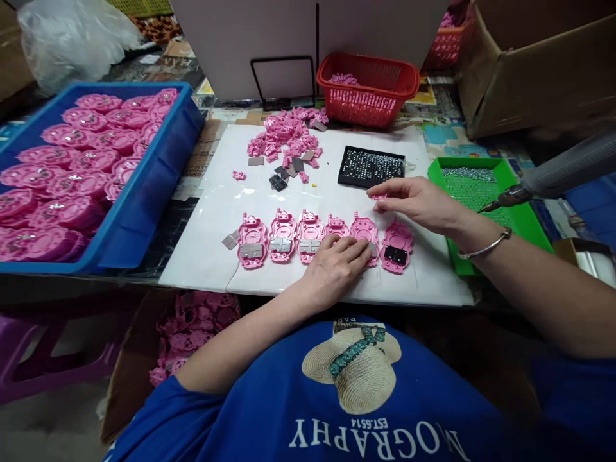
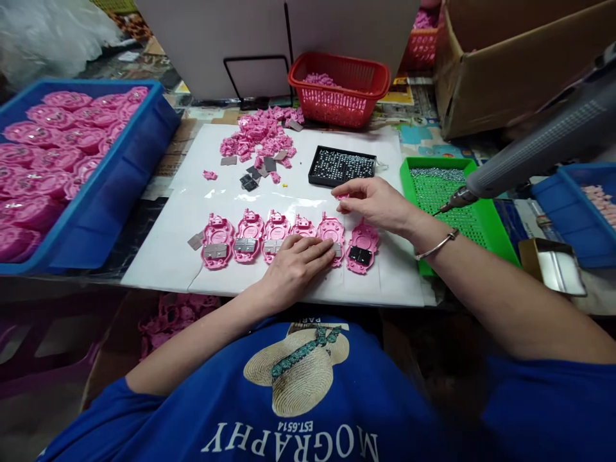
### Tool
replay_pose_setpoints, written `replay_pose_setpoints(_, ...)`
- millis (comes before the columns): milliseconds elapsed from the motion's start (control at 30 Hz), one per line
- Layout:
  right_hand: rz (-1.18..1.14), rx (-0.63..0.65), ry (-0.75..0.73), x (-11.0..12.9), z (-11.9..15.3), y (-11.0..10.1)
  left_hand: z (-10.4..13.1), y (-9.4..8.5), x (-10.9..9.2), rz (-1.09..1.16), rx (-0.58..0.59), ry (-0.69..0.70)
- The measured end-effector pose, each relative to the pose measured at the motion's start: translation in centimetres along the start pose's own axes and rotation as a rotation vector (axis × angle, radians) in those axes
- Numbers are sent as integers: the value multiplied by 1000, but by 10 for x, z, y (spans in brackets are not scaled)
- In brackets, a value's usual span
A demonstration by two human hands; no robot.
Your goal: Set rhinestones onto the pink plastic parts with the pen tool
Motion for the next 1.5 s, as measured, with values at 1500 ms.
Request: replay_pose_setpoints(1500, 604, -243, -547, 1, 28, 38, -1, 2, -1, -8, 4, 2)
Point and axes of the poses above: each hand's wrist, its own z-axis away from the middle knuckle, its own y-axis out of the palm, x = y × z, the point moved 7 cm from there along -z, towards the middle knuckle
